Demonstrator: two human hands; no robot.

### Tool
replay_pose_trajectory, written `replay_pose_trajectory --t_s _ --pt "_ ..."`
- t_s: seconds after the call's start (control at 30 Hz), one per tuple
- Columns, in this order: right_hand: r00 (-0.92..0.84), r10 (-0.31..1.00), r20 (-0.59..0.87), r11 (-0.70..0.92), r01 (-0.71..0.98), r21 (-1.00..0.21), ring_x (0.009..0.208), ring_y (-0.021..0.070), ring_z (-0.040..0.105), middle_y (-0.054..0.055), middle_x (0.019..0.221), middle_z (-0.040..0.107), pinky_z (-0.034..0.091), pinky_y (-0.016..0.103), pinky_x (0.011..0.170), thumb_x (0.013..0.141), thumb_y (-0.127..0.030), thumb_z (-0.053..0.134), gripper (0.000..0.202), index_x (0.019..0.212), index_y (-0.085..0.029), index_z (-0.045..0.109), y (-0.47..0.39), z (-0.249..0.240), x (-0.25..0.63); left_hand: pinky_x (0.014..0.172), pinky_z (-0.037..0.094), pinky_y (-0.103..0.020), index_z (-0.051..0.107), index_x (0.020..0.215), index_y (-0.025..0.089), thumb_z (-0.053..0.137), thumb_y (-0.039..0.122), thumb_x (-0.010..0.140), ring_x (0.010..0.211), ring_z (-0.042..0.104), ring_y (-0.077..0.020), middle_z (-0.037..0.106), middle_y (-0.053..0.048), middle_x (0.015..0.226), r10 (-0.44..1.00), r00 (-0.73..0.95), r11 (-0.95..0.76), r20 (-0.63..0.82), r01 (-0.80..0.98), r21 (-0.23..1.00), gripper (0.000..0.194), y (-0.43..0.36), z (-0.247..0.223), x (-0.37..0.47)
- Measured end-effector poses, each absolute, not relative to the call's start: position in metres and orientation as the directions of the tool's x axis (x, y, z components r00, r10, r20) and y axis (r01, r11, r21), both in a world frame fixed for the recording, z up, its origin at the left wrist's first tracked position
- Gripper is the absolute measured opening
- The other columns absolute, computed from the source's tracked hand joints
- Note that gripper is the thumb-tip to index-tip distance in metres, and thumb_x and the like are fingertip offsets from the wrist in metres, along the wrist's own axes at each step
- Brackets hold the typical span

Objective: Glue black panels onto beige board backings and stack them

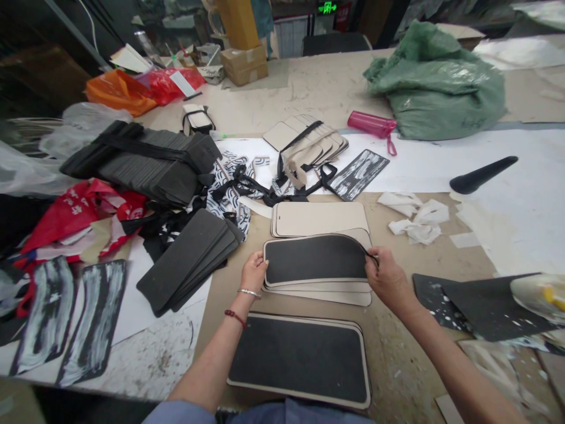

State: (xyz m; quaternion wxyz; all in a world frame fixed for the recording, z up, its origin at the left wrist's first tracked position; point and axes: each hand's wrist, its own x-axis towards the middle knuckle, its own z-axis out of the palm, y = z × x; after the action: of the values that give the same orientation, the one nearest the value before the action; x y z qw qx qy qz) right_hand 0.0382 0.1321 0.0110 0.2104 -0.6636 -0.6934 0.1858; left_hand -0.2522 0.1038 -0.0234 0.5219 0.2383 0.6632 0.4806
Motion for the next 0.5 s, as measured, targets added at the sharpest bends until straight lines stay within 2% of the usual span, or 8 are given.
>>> replay_pose_trajectory --t_s 0.07,0.17,0.23,0.3,0.37,0.5 --pt "0.047 0.999 0.006 -0.032 0.765 -0.643 0.061 0.017 0.052 0.005 0.074 0.055 0.039 0.028 0.059 0.073 -0.028 0.042 0.017 0.088 -0.021 0.042 0.137 0.01 0.04 0.069 0.05 -0.03 0.052 0.076 0.016 0.056 0.018 0.058 0.068 0.062 -0.0154 0.064 0.0 0.063 0.814 -0.352 0.428 -0.462 -0.173 0.887 0.019 0.104 -0.021 -0.252" --pt "0.115 0.987 -0.112 -0.157 0.562 -0.812 0.065 0.0165 0.053 0.004 0.074 0.055 0.042 0.027 0.061 0.068 -0.032 0.048 0.02 0.082 -0.021 0.041 0.145 -0.003 0.046 0.068 0.05 -0.029 0.052 0.075 0.016 0.056 0.017 0.058 0.068 0.062 -0.0151 0.063 0.0 0.062 0.809 -0.367 0.436 -0.46 -0.152 0.887 0.018 0.105 -0.019 -0.251" --pt "0.074 0.964 -0.256 -0.265 0.39 -0.882 0.068 0.0173 0.054 0.004 0.072 0.056 0.044 0.028 0.061 0.066 -0.035 0.049 0.021 0.079 -0.02 0.043 0.149 -0.016 0.05 0.066 0.049 -0.029 0.051 0.074 0.016 0.056 0.016 0.058 0.067 0.062 -0.0152 0.063 0.001 0.061 0.807 -0.373 0.44 -0.458 -0.137 0.887 0.016 0.105 -0.017 -0.25" --pt "-0.004 0.928 -0.373 -0.357 0.277 -0.892 0.066 0.0172 0.053 0.003 0.067 0.056 0.044 0.029 0.06 0.065 -0.037 0.048 0.021 0.076 -0.019 0.046 0.15 -0.026 0.054 0.065 0.049 -0.027 0.052 0.073 0.017 0.054 0.014 0.058 0.067 0.062 -0.0153 0.063 0.001 0.06 0.806 -0.378 0.445 -0.454 -0.119 0.888 0.015 0.106 -0.014 -0.249" --pt "-0.045 0.918 -0.394 -0.365 0.291 -0.884 0.062 0.0158 0.052 0.002 0.065 0.055 0.043 0.028 0.058 0.066 -0.039 0.046 0.022 0.073 -0.019 0.047 0.149 -0.034 0.057 0.064 0.048 -0.026 0.052 0.072 0.017 0.052 0.01 0.058 0.067 0.062 -0.0151 0.063 0.001 0.059 0.811 -0.383 0.445 -0.442 -0.085 0.891 0.016 0.108 -0.008 -0.247" --pt "-0.022 0.947 -0.32 -0.28 0.427 -0.86 0.058 0.0134 0.048 0.0 0.062 0.051 0.04 0.025 0.055 0.067 -0.037 0.043 0.018 0.068 -0.019 0.045 0.147 -0.042 0.059 0.065 0.046 -0.025 0.055 0.073 0.017 0.048 0.006 0.059 0.068 0.062 -0.0155 0.063 0.0 0.062 0.855 -0.377 0.419 -0.356 0.098 0.903 0.019 0.116 0.014 -0.244"
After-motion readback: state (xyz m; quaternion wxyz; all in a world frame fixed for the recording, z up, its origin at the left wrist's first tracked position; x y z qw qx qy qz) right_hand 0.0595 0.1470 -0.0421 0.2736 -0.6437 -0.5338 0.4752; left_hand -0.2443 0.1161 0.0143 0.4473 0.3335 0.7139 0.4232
